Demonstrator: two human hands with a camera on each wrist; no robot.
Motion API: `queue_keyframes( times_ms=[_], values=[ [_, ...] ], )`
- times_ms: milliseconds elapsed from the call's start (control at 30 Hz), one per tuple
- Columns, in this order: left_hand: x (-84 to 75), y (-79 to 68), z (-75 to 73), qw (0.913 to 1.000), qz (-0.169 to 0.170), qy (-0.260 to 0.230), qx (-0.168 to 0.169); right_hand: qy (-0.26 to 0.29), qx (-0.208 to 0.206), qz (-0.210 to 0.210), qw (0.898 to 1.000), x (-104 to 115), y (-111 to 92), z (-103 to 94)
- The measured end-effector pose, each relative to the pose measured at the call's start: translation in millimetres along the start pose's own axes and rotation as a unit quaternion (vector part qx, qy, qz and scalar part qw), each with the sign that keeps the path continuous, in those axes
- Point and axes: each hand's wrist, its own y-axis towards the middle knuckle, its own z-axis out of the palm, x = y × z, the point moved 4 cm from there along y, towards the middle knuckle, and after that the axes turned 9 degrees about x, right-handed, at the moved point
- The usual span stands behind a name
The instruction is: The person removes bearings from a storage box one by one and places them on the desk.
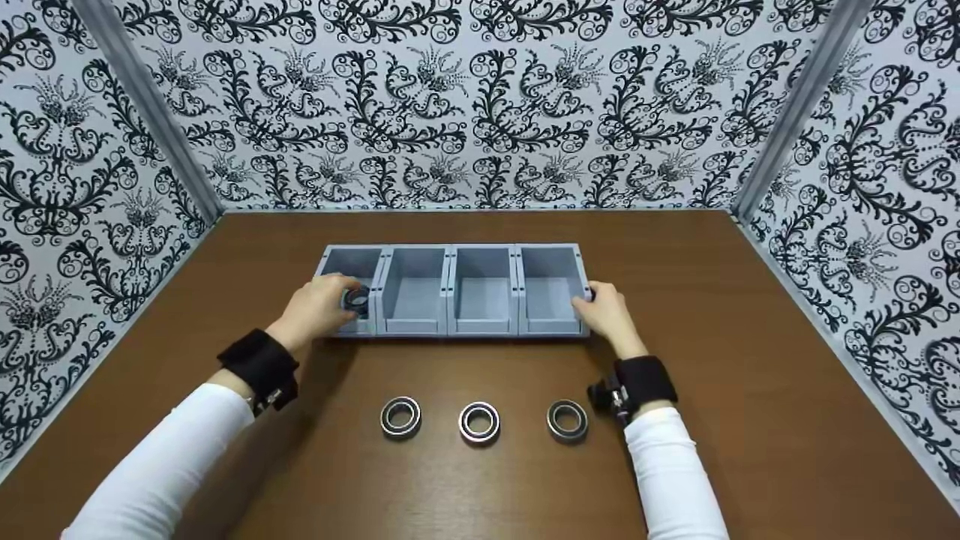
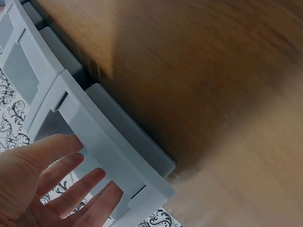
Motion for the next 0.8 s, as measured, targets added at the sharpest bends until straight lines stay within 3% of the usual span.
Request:
queue_keyframes(
  times_ms=[333, 800],
  values=[
    [2.6, 6.2, 2.5, 0.9997, -0.015, -0.011, 0.015, -0.004, -0.004, -0.001, 1.0, -1.8, 0.7, -2.0],
    [2.3, 19.2, 11.7, 0.9986, -0.031, 0.017, 0.04, -0.009, -0.018, 0.001, 1.0, -0.7, -0.5, -0.5]
  ],
)
